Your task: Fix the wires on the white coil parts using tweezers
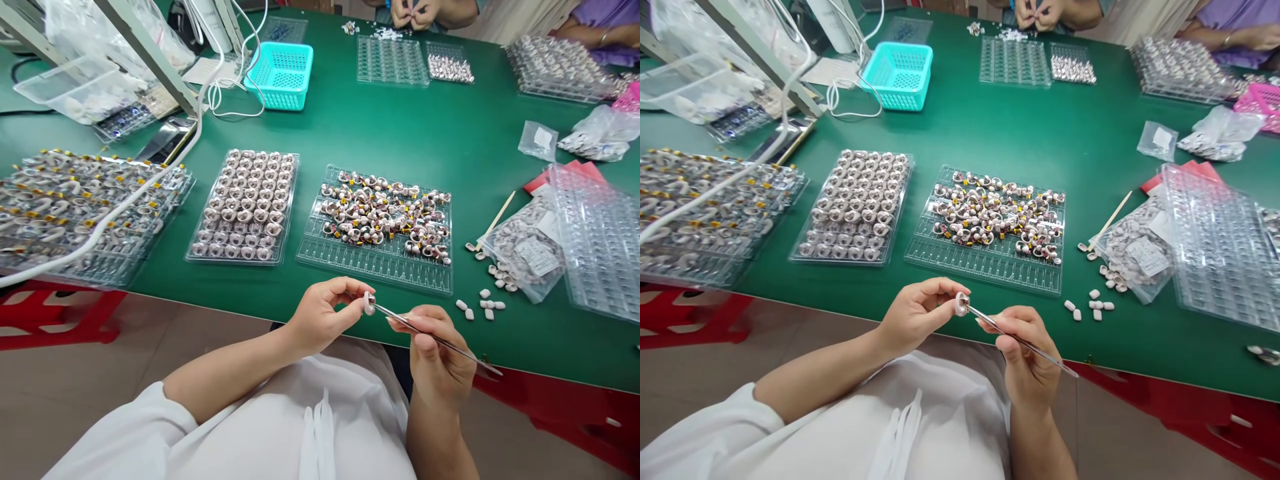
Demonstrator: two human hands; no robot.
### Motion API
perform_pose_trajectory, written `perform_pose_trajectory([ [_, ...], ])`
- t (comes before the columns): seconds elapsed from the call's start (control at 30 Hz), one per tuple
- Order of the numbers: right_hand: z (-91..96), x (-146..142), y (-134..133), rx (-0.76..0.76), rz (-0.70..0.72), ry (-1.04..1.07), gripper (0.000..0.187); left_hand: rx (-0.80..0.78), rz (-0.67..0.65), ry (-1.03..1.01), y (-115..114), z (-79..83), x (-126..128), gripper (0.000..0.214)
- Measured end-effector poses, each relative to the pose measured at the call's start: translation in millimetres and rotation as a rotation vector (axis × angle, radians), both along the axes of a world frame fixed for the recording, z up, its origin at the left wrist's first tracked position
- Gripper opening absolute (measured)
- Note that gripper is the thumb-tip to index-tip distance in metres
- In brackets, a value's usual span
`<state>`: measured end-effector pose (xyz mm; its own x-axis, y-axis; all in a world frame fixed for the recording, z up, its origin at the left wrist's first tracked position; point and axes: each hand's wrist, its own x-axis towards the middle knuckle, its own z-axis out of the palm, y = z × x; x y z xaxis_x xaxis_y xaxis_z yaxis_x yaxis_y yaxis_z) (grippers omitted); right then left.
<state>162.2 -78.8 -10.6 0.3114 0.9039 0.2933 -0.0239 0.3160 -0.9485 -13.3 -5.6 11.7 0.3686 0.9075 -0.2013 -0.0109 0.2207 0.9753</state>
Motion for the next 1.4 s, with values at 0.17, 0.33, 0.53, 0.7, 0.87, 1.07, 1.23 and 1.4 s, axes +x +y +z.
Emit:
perform_pose_trajectory([
  [0.17,-3.6,-1.9,2.9,0.02,-0.018,0.01,0.015,0.012,0.0,0.016,0.2,0.4,-0.1,0.017],
  [0.33,-4.8,-3.0,4.2,-0.004,-0.014,0.017,0.015,0.022,-0.007,0.026,-0.1,-0.8,-0.6,0.018],
  [0.53,-4.4,-6.1,6.0,-0.031,-0.027,0.069,0.014,0.055,-0.013,0.04,0.3,-1.4,-0.5,0.017],
  [0.7,-6.1,-13.2,7.8,-0.047,-0.02,0.145,0.013,0.04,-0.009,0.046,-0.9,-3.2,-0.8,0.017],
  [0.87,-13.7,-13.4,8.0,-0.004,-0.038,0.131,0.014,-0.118,-0.028,-0.051,2.3,-2.7,-2.0,0.021],
  [1.07,-19.3,1.3,2.3,0.098,0.085,-0.078,0.016,-0.262,-0.08,-0.129,9.1,1.7,-3.0,0.021],
  [1.23,-17.4,-5.5,5.9,0.027,0.018,0.093,0.015,-0.152,-0.062,-0.06,3.5,-2.3,-2.3,0.013],
  [1.4,-19.8,-11.3,10.1,-0.042,-0.009,0.214,0.013,-0.093,-0.065,0.003,1.6,-3.6,-2.2,0.012],
])
